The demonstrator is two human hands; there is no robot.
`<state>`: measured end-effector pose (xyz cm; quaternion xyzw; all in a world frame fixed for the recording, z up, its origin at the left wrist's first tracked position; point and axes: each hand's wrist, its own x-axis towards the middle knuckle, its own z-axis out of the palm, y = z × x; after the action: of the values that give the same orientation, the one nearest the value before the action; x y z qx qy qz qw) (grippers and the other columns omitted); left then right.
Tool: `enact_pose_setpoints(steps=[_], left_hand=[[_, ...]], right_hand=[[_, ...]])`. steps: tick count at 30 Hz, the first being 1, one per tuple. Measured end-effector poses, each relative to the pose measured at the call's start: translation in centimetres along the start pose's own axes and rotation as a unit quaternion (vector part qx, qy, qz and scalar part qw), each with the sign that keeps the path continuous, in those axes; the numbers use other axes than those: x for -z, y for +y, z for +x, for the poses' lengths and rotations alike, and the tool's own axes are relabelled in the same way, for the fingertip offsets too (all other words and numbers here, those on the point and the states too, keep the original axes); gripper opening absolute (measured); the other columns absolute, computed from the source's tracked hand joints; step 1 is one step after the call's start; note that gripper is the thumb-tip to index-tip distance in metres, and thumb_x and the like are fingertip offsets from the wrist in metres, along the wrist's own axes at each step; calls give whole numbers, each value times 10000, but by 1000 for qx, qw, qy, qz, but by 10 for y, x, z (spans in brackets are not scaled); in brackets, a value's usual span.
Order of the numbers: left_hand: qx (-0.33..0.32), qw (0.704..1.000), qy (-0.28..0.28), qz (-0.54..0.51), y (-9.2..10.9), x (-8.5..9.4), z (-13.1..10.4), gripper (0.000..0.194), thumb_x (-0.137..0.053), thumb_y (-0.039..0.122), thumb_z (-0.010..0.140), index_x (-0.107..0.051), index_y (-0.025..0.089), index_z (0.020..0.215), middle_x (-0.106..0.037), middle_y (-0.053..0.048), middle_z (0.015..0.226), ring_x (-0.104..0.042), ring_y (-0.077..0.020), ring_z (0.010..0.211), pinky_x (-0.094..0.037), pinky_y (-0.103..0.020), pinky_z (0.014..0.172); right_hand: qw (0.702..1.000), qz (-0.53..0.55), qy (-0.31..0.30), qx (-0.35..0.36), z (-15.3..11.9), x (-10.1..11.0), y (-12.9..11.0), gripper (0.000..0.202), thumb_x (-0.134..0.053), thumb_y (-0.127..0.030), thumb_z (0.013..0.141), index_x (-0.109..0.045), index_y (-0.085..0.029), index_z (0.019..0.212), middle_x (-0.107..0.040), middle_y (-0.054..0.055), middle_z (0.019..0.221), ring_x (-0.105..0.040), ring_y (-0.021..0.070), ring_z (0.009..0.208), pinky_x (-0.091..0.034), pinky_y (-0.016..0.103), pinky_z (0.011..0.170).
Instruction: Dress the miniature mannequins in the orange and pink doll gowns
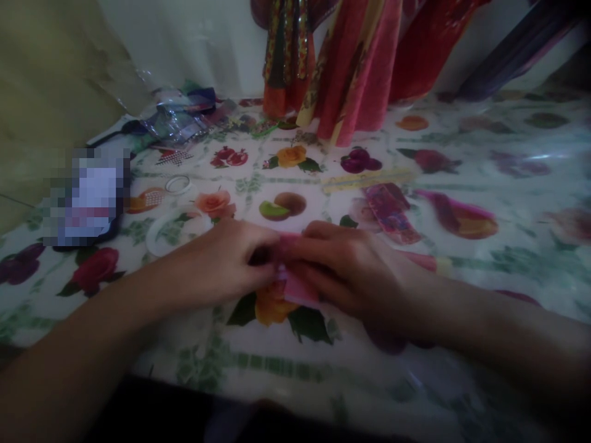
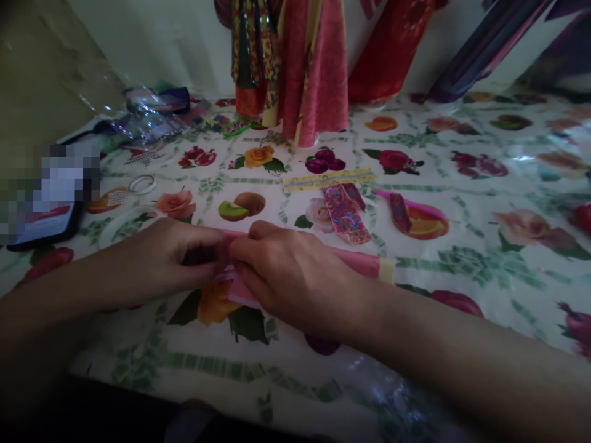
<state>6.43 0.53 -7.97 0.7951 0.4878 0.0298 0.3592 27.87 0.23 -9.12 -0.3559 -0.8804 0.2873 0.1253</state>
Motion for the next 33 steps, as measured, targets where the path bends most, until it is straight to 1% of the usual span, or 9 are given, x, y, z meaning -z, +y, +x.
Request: enact_pose_setpoints(steps=[3,6,11,15,19,23,28,33], left_hand=[[-6,1000,1,2,-2,0,-2,115,-580,227,821,-688,234,862,-713,29,784,-646,-149,671,-415,-253,540],[-10,1000,3,4,-3,-1,-2,144,-574,191,810,-696,235,875,-719,28,792,-649,-152,682,-421,-258,556],[-14,1000,1,5,-3,-2,-2,125,-564,210,830,-683,233,862,-711,33,789,-645,-147,685,-424,-257,561],[-1,1000,-2,18,1,0,-2,123,-553,205,837,-674,222,850,-702,37,784,-641,-138,686,-426,-253,576],[5,1000,-7,17,3,1,-3,153,-528,213,865,-675,237,905,-709,47,827,-647,-128,716,-435,-245,594],[0,1000,-7,13,2,1,-3,152,-528,201,866,-670,241,901,-709,50,837,-645,-119,717,-432,-240,596],[5,1000,-8,22,2,1,-3,145,-531,210,865,-669,243,898,-708,53,816,-633,-114,687,-425,-243,580],[10,999,-2,33,2,0,-3,143,-542,228,858,-676,236,908,-709,46,803,-632,-122,680,-435,-251,585]], right_hand=[[1000,5,2,14,-1,0,0,192,-510,-210,933,-701,-216,946,-636,66,953,-617,164,769,-468,290,678],[1000,2,-6,21,-1,0,0,206,-504,-216,939,-706,-221,981,-634,67,977,-611,161,763,-464,290,663],[1000,-14,-14,23,-2,0,0,229,-491,-224,950,-713,-197,997,-622,70,985,-602,160,769,-469,298,674],[999,-18,-24,25,-1,1,0,239,-485,-230,958,-718,-183,989,-618,75,989,-601,155,780,-470,293,681],[999,-17,-33,16,-1,3,-1,237,-496,-195,943,-715,-188,1032,-620,71,987,-608,154,783,-471,285,680],[999,-14,-35,8,-1,3,-2,272,-499,-166,931,-701,-202,1109,-626,68,999,-618,163,800,-488,297,708],[999,-11,-30,4,0,4,-4,258,-510,-183,938,-713,-215,1093,-633,71,992,-633,167,806,-501,298,715],[999,-22,-30,1,0,3,-5,270,-508,-160,932,-714,-224,1095,-638,71,999,-639,173,804,-509,304,709]])
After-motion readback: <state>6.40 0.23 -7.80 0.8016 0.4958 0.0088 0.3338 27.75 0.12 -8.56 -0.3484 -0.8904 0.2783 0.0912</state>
